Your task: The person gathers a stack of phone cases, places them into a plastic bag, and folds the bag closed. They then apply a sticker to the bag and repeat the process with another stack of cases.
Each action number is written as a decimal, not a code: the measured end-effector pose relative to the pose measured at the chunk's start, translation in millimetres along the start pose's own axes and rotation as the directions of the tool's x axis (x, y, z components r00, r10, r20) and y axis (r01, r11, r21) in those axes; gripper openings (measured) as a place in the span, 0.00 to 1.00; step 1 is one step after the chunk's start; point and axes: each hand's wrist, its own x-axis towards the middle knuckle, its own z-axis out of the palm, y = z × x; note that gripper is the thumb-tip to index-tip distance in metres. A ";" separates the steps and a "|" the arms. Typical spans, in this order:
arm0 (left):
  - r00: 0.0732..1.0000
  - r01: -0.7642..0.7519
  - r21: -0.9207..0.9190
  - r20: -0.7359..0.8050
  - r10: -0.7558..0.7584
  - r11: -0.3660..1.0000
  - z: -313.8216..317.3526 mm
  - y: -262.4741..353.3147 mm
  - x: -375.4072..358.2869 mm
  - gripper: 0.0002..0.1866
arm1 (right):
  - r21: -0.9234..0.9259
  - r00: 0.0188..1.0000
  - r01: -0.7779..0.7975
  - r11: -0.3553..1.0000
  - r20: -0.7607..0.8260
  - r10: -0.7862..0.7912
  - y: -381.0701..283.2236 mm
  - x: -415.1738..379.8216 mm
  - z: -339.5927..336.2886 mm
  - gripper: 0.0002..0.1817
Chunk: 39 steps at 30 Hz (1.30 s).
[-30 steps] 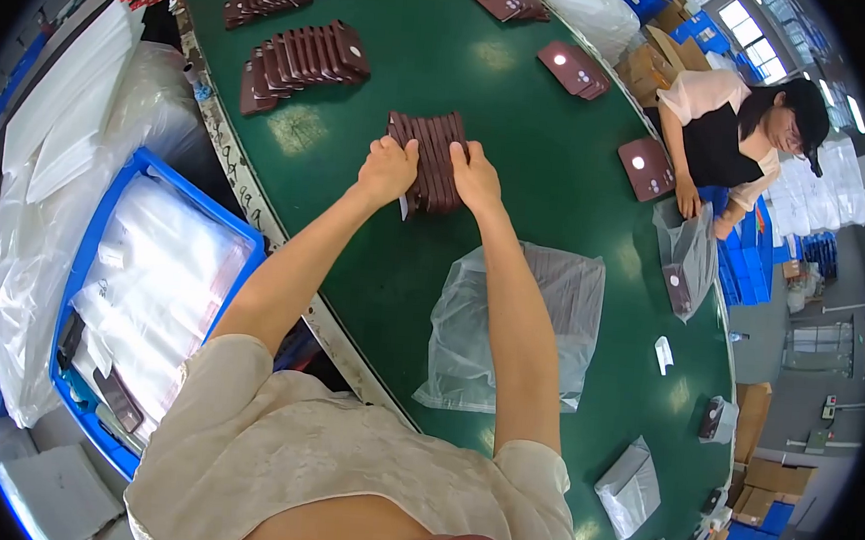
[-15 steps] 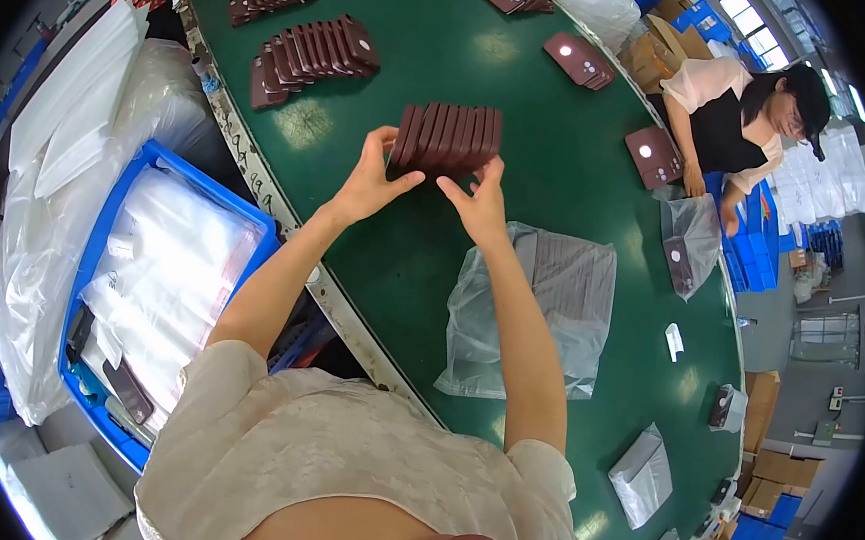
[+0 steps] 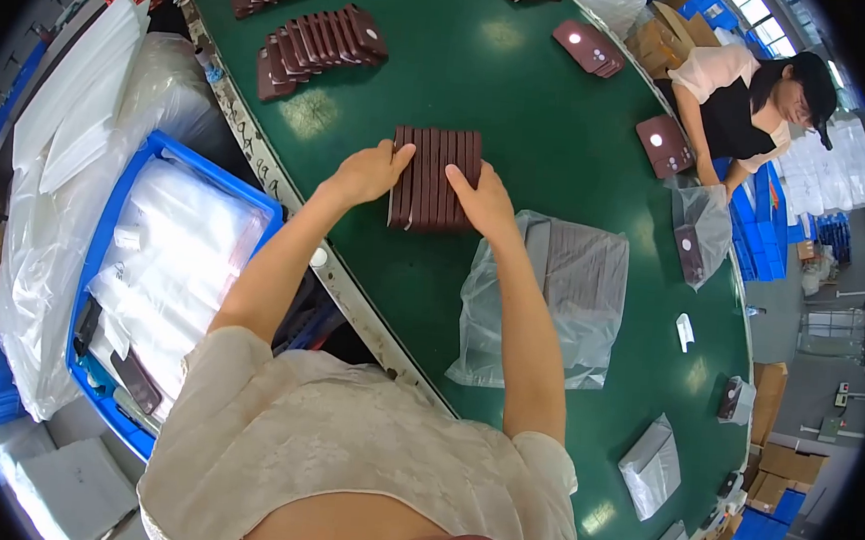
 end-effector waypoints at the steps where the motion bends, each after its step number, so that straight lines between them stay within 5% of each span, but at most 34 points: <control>1: 1.000 0.000 0.002 0.005 0.000 1.000 1.5 3.3 0.6 0.35 | 0.041 0.996 0.055 0.998 -0.073 -0.052 4.7 -0.4 8.4 0.34; 5: 0.999 0.017 -0.105 0.034 -0.013 0.994 2.0 24.5 -17.5 0.36 | 0.090 0.946 0.252 0.964 -0.231 -0.226 4.6 -27.0 7.4 0.35; 6: 0.994 -0.084 -0.095 -0.074 0.078 0.992 -5.2 33.9 -35.4 0.35 | 0.086 0.913 0.331 0.940 -0.281 -0.295 -0.8 -31.9 1.4 0.36; 7: 0.972 -0.176 -0.075 -0.172 0.162 0.981 -7.7 37.1 -47.1 0.36 | 0.092 0.916 0.324 0.942 -0.280 -0.287 -5.9 -40.5 -3.0 0.36; 16: 0.884 -0.432 -0.190 -0.284 0.372 0.881 11.5 24.5 -63.2 0.46 | 0.258 0.893 0.358 0.897 -0.375 -0.248 3.7 -75.4 4.6 0.43; 20: 0.900 -0.353 -0.106 -0.309 0.306 0.930 -2.4 50.6 -73.7 0.48 | 0.161 0.895 0.333 0.929 -0.365 -0.257 -19.7 -75.4 -18.1 0.39; 24: 0.993 -0.090 0.024 -0.078 0.092 0.996 -27.7 55.6 -53.1 0.51 | 0.115 0.976 0.180 0.977 -0.144 -0.163 -12.7 -61.0 -18.2 0.35; 27: 0.973 0.120 -0.128 0.213 -0.091 0.984 -4.0 22.6 -10.2 0.53 | 0.194 0.994 0.092 0.977 0.033 -0.100 14.1 -43.7 9.8 0.35; 30: 0.973 0.088 -0.092 0.219 -0.066 0.992 -13.5 37.3 -10.1 0.54 | 0.168 0.991 0.044 0.985 -0.135 -0.021 15.1 -52.8 20.5 0.39; 36: 0.955 0.126 -0.090 0.280 -0.097 0.988 -4.7 44.2 -22.3 0.53 | 0.175 0.988 0.022 0.984 -0.152 0.005 8.9 -57.8 23.6 0.40; 39: 0.997 0.075 0.030 0.018 -0.075 0.997 14.7 39.8 -32.2 0.46 | 0.179 0.985 0.011 0.984 -0.169 0.019 0.8 -63.6 23.3 0.40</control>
